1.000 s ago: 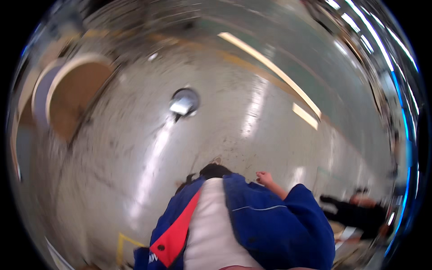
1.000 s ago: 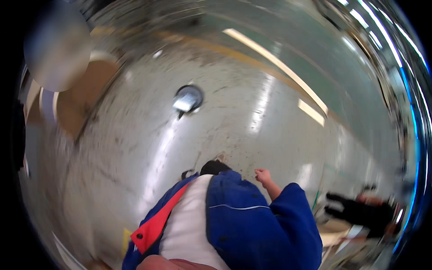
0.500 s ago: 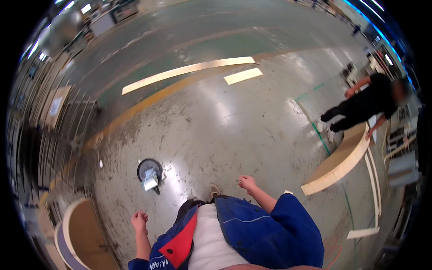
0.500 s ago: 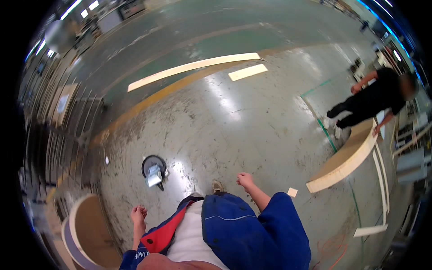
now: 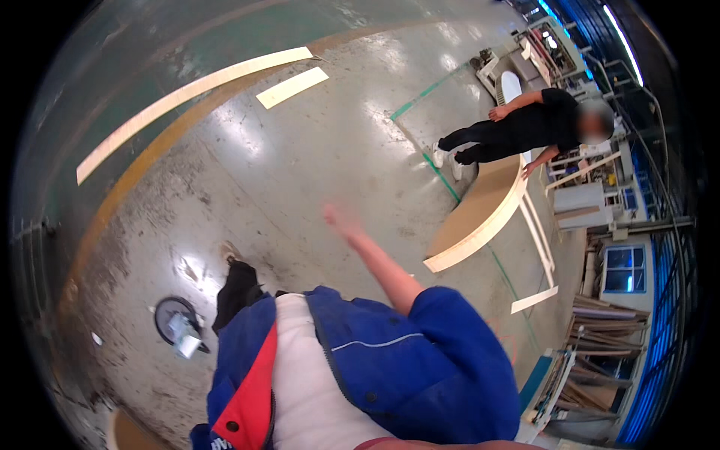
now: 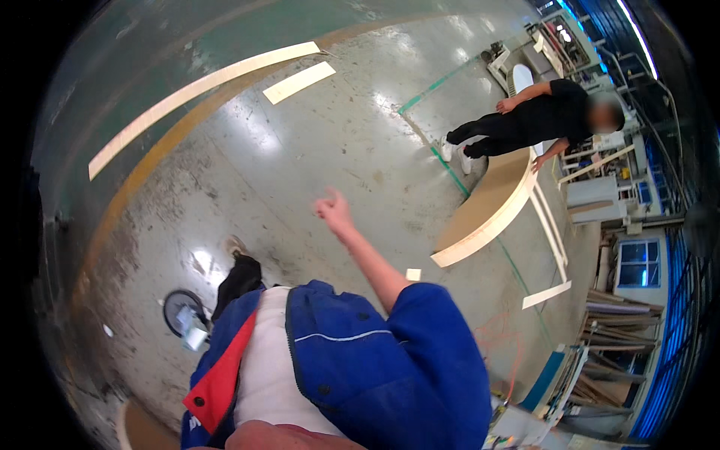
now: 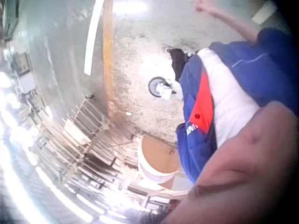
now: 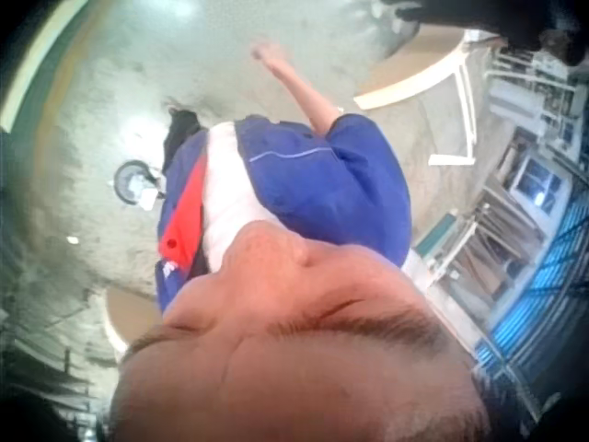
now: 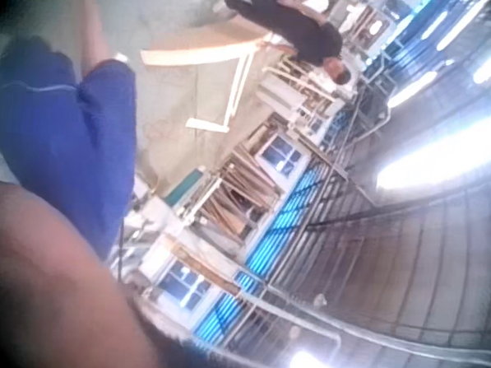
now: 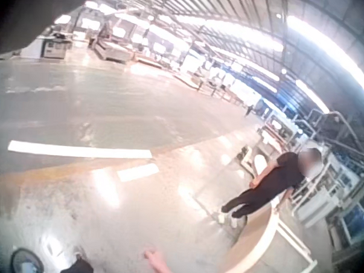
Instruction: The person assembles a curved wooden structure by aligning and fastening multiple thin wooden strips together. They use a nail gun to secure the pieces and occasionally adjust the alignment with their hands. A coworker assists by holding parts of the structure.
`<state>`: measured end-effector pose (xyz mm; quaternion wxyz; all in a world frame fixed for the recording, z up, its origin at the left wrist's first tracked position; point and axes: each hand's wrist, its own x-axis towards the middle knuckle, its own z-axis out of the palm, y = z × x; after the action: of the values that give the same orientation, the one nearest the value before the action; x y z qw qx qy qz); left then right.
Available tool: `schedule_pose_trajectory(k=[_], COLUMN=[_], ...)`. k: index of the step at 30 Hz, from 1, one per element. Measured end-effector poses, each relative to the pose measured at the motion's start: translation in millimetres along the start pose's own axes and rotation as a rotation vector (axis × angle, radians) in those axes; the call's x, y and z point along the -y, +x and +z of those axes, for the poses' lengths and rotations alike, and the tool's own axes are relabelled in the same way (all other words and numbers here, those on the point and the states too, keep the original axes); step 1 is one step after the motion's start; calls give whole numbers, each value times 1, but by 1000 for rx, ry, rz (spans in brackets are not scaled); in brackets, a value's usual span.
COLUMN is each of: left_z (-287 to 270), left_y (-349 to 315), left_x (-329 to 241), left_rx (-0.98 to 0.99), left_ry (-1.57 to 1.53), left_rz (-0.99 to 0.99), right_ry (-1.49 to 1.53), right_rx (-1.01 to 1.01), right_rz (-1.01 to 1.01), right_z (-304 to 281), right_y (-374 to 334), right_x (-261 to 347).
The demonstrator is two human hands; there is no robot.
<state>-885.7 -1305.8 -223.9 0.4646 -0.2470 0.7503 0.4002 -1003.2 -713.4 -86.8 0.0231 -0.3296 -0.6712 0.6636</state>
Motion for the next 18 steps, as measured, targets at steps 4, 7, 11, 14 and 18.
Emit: schedule_pose_trajectory(k=[4, 7, 11, 14, 18], left_z=[-73, -145, -201, -248, -277], left_y=[67, 108, 156, 191, 240], left_x=[-113, -228, -395, -517, -653], left_rx=[19, -5, -21, -42, 16], left_ry=[-101, -218, -266, -304, -329], left_rz=[6, 35, 152, 262, 274], right_ry=[125, -84, -139, -270, -362], right_rx=[-373, -610, -1204, -1578, -1607], right_rz=[35, 212, 138, -114, -136], right_z=[5, 9, -76, -97, -105], right_y=[49, 67, 75, 108, 220], right_x=[60, 107, 95, 125, 166])
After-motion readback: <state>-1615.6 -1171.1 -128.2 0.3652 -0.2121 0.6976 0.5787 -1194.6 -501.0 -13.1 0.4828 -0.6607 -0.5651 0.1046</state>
